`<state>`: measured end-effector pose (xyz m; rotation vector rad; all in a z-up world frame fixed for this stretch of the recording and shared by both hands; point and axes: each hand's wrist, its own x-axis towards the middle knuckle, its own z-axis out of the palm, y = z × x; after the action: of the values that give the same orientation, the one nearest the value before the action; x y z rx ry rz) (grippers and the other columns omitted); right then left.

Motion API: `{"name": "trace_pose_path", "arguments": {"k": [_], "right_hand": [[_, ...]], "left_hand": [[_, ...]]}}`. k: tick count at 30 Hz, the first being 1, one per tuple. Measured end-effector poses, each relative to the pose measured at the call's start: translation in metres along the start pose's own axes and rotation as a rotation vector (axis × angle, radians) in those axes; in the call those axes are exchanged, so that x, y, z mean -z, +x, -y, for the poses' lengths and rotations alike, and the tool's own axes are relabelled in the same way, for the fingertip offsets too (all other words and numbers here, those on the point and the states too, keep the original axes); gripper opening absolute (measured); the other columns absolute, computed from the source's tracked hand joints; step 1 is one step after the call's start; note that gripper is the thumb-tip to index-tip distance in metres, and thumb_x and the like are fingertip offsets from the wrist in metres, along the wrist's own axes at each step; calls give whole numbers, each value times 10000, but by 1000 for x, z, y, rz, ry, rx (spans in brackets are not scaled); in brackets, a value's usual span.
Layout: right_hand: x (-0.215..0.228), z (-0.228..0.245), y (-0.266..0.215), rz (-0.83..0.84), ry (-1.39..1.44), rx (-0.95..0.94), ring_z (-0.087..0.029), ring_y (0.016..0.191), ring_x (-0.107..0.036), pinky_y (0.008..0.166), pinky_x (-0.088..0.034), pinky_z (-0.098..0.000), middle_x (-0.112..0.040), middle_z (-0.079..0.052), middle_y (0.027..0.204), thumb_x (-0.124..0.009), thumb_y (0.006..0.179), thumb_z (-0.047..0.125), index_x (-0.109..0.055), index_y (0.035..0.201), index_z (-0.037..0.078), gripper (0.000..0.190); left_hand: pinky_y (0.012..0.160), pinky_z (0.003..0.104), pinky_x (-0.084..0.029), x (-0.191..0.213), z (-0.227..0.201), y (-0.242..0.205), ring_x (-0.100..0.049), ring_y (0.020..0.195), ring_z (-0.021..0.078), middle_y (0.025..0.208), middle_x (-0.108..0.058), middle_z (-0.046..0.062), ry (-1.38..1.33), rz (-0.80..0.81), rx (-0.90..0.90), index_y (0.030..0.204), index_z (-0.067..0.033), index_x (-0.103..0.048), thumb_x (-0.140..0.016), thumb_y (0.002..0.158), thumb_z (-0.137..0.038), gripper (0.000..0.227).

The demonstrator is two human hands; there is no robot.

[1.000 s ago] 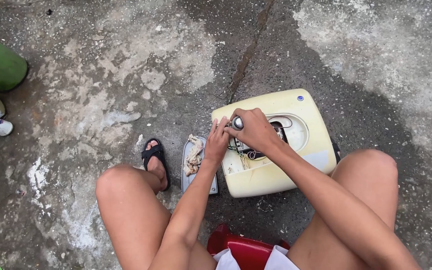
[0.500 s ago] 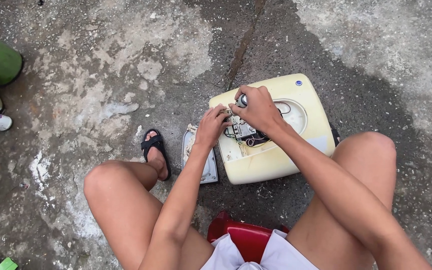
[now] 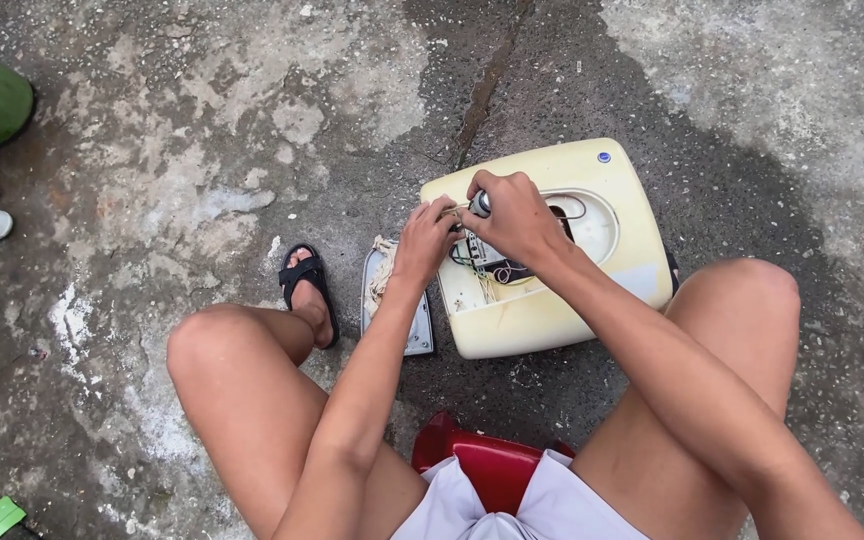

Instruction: Disassembling a water heater and disconnecting internal electrical wires using a screwdriver

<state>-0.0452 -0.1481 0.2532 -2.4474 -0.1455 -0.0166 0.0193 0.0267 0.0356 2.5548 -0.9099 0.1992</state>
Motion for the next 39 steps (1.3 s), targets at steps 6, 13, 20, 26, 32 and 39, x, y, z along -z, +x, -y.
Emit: {"name": "trace_pose_path", "arguments": {"k": [6, 13, 20, 26, 32, 39], "right_hand": [[1, 4, -2, 10, -25, 52, -379, 785, -748, 698, -596, -460, -740, -197, 751, -762, 871, 198, -677, 952, 45, 193], [0, -5, 0, -14, -16, 68, -396, 782, -739, 679, -583, -480, -725, -214, 737, -756, 882, 202, -665, 964, 38, 204], [9, 28, -3, 263, -299, 204, -432, 943, -733, 828, -601, -539, -734, -214, 962, -641, 936, 181, -606, 1110, 49, 222], [13, 48, -9, 295, -510, -20, -460, 961, -727, 861, -582, -579, -683, -195, 935, -530, 1001, 473, -454, 1216, 125, 416], [3, 37, -8, 251, -351, 17, -486, 960, -706, 793, -612, -560, -598, -188, 1084, -516, 969, 249, -441, 1180, 138, 250], [4, 54, -18, 275, -500, -75, -468, 943, -726, 804, -603, -564, -652, -178, 954, -407, 1033, 448, -326, 1337, 132, 447]], "left_hand": [[1190, 390, -389, 14, -10, 0, -620, 1286, 202, 1292, -542, -74, 8, -19, -16, 1013, -179, -713, -791, 859, -311, 217], [1179, 387, -394, 12, -12, 1, -654, 1230, 197, 1264, -556, -69, -8, -28, -13, 1019, -192, -729, -779, 871, -288, 183], [1144, 383, -433, -15, 0, 1, -671, 1196, 200, 1222, -567, -39, 132, -123, -75, 967, -191, -695, -781, 864, -286, 165], [1119, 371, -449, -11, 3, 7, -676, 1161, 194, 1194, -580, -20, 90, -147, -86, 896, -145, -644, -711, 913, -297, 167], [1115, 376, -455, -19, 6, 8, -650, 1209, 174, 1223, -575, -27, 146, -142, -103, 906, -153, -641, -707, 922, -327, 187], [1100, 382, -466, -24, 6, 5, -639, 1194, 187, 1215, -578, -7, 160, -119, -97, 936, -131, -654, -677, 926, -234, 106]]}}
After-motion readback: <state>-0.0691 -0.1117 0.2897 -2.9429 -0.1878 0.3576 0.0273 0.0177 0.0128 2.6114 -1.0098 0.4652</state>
